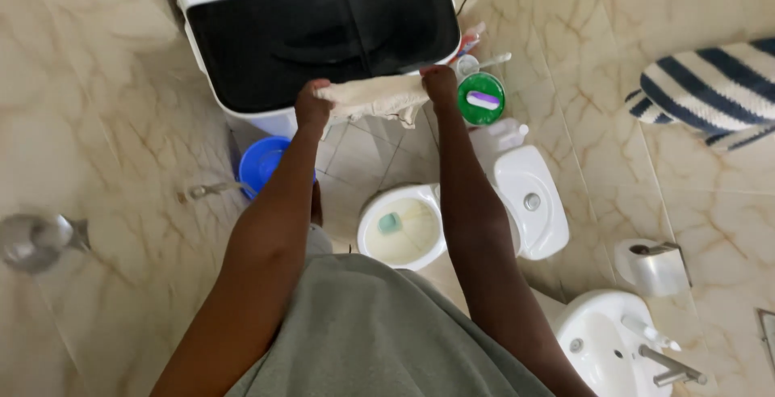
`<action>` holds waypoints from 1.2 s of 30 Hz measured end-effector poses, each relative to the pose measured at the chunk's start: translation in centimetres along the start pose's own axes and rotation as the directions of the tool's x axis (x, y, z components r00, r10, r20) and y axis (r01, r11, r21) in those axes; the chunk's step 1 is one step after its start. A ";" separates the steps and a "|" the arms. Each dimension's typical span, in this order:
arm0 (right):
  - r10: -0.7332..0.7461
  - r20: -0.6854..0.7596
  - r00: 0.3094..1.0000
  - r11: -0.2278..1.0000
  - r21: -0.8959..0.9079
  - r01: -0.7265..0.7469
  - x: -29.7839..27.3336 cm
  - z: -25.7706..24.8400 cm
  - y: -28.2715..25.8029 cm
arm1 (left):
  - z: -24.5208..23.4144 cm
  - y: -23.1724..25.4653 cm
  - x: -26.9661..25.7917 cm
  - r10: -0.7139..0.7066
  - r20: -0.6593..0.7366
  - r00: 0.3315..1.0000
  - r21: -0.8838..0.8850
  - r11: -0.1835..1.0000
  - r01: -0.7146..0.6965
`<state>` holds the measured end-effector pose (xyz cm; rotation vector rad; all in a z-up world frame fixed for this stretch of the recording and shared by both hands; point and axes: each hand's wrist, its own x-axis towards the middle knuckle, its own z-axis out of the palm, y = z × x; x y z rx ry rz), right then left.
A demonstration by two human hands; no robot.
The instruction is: Cleaning the top and exterior of a twin-tub washing machine and rinsing the cleaning cloth in a bathroom sink.
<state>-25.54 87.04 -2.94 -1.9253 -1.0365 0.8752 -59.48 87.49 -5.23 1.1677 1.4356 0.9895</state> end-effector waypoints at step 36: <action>-0.341 -0.019 0.940 0.605 -0.770 0.204 14.4 15.1 -8.1 | 4.7 11.2 17.1 -0.212 0.378 0.901 0.904 0.295 -0.309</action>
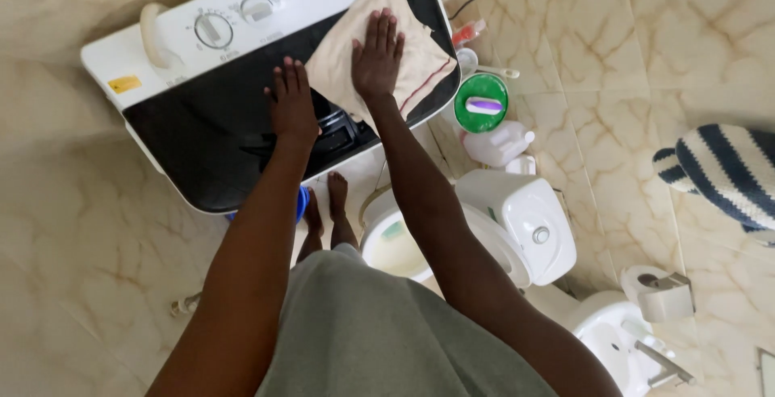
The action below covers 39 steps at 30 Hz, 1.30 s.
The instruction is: Cleaning the top and exterior of a twin-tub washing machine and rinsing the cleaning cloth in a bathroom sink.
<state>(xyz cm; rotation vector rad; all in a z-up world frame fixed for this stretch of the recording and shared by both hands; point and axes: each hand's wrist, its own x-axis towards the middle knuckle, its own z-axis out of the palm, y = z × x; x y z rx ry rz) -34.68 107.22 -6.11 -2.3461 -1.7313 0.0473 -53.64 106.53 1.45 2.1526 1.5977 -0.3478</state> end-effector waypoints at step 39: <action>0.585 0.057 0.809 0.810 -0.065 -0.582 5.4 -0.4 8.8 | 1.3 -0.6 1.5 0.011 0.015 1.000 0.140 0.990 -0.013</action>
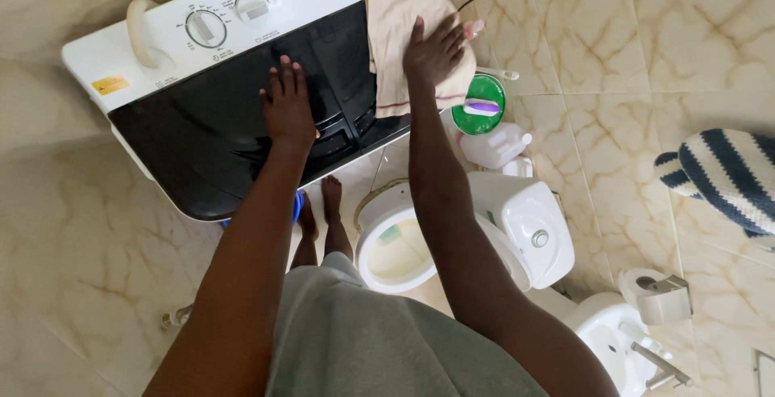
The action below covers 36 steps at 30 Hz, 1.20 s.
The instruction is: Cleaning the top and exterior of a twin-tub washing machine and rinsing the cleaning cloth in a bathroom sink.
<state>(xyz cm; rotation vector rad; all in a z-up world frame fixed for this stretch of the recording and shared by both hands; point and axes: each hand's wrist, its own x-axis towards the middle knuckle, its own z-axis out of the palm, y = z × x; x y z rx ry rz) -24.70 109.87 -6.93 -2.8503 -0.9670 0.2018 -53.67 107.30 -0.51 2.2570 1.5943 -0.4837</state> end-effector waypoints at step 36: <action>-0.233 -0.270 0.934 0.872 0.367 0.323 -4.0 -1.6 -6.4 | 6.5 1.4 4.3 -0.034 -0.241 0.970 0.105 0.993 0.061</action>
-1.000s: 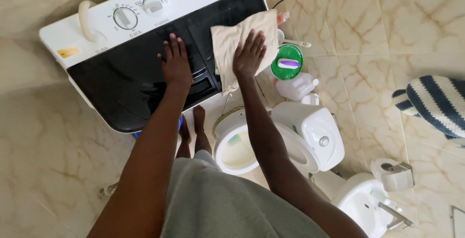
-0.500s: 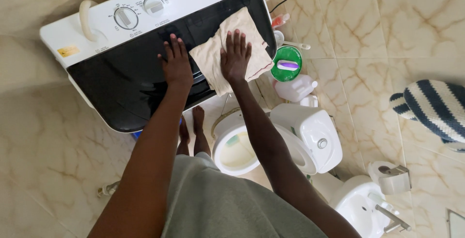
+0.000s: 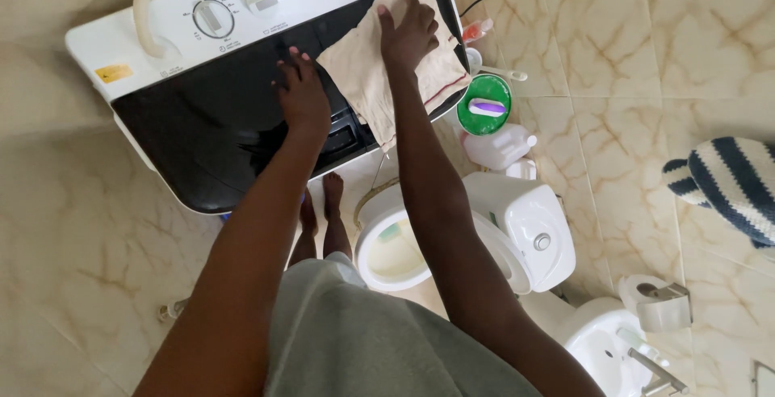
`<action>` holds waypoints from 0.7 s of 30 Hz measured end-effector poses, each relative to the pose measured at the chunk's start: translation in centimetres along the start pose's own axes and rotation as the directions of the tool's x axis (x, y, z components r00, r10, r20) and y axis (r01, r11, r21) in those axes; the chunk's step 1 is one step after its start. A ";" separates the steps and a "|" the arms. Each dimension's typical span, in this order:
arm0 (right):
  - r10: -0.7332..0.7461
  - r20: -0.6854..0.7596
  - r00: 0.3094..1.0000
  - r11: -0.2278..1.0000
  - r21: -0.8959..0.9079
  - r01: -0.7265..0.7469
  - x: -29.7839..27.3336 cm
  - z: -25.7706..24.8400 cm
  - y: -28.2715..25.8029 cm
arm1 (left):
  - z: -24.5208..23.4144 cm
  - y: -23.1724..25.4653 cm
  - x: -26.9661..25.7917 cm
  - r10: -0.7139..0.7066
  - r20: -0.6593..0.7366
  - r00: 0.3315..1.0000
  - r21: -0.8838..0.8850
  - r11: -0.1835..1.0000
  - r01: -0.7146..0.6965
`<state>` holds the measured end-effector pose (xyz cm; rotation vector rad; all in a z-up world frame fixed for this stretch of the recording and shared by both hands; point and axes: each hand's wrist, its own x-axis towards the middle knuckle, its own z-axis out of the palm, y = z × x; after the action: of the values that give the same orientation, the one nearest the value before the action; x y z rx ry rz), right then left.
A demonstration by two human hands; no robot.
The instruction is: Cleaning the top and exterior of a twin-tub washing machine and rinsing the cleaning cloth in a bathroom sink.
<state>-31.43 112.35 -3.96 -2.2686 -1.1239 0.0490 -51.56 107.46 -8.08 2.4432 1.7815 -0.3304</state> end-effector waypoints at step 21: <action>-0.132 -0.032 0.991 0.974 0.181 0.136 0.8 -0.3 1.5 | -5.6 1.4 5.9 0.302 0.085 0.949 -0.206 0.938 -0.280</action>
<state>-29.80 112.10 -4.30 -2.0239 -1.2081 0.0721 -47.89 113.66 -4.10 2.4462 1.3126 -0.2521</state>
